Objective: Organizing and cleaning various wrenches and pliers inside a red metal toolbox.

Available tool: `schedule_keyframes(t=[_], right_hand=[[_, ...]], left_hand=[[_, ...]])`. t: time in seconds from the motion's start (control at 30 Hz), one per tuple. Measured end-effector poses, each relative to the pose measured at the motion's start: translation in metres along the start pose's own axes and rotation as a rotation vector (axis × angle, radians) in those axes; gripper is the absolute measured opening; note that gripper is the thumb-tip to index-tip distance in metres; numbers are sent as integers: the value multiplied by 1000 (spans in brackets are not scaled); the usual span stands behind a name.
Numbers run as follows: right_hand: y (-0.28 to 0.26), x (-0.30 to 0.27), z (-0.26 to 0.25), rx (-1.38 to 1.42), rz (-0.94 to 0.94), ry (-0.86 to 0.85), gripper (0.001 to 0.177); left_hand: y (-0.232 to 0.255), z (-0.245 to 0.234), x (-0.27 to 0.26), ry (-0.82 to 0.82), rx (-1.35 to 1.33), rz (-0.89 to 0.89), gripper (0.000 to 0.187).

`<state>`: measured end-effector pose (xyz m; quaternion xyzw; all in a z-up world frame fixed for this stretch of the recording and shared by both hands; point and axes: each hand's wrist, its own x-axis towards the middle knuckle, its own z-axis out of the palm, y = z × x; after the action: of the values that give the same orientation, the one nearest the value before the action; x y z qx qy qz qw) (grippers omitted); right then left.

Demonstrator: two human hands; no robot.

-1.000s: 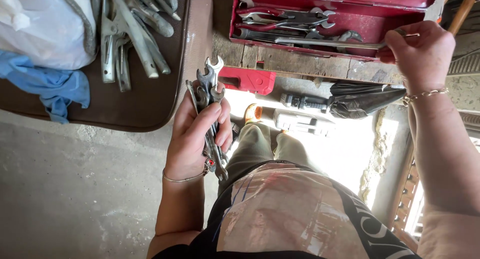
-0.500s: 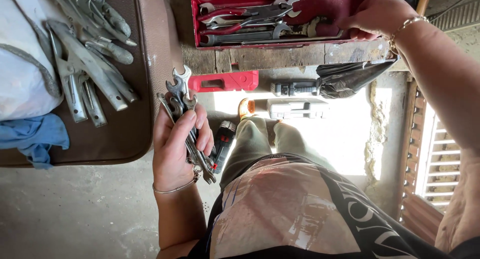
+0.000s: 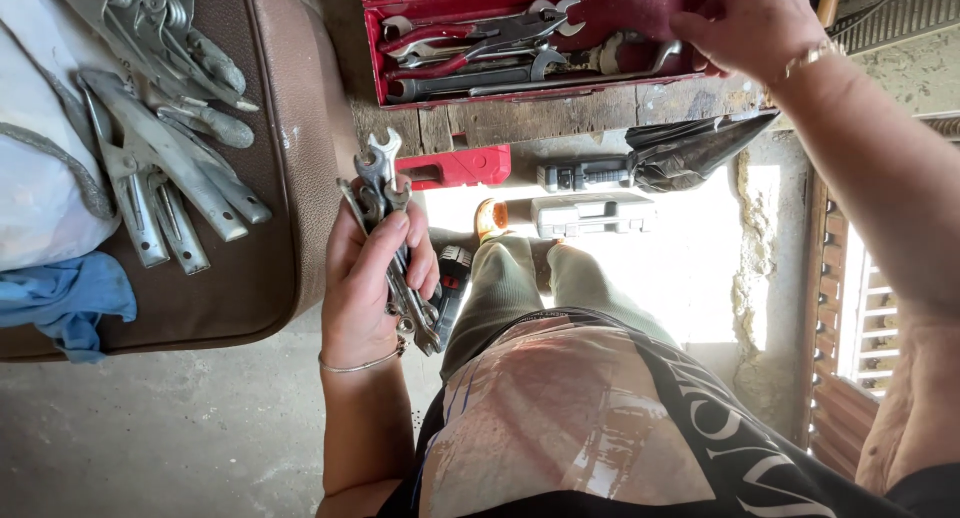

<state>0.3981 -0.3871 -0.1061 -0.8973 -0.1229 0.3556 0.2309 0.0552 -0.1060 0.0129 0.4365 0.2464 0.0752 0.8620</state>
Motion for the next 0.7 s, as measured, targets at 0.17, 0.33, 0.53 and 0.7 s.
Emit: schedule_keyframes(t=[0.17, 0.33, 0.53, 0.7], right_hand=[[-48, -93, 28, 31, -469, 172, 22], [-83, -139, 70, 641, -408, -9, 21], [-59, -104, 82, 1098, -239, 40, 18], [-47, -79, 69, 1078, -231, 81, 18]], left_hand=[[-38, 2, 38, -117, -212, -116, 25], [-84, 34, 101, -255, -165, -179, 20], [-108, 60, 145, -417, 67, -216, 28], [-108, 69, 164, -491, 245, -278, 37]])
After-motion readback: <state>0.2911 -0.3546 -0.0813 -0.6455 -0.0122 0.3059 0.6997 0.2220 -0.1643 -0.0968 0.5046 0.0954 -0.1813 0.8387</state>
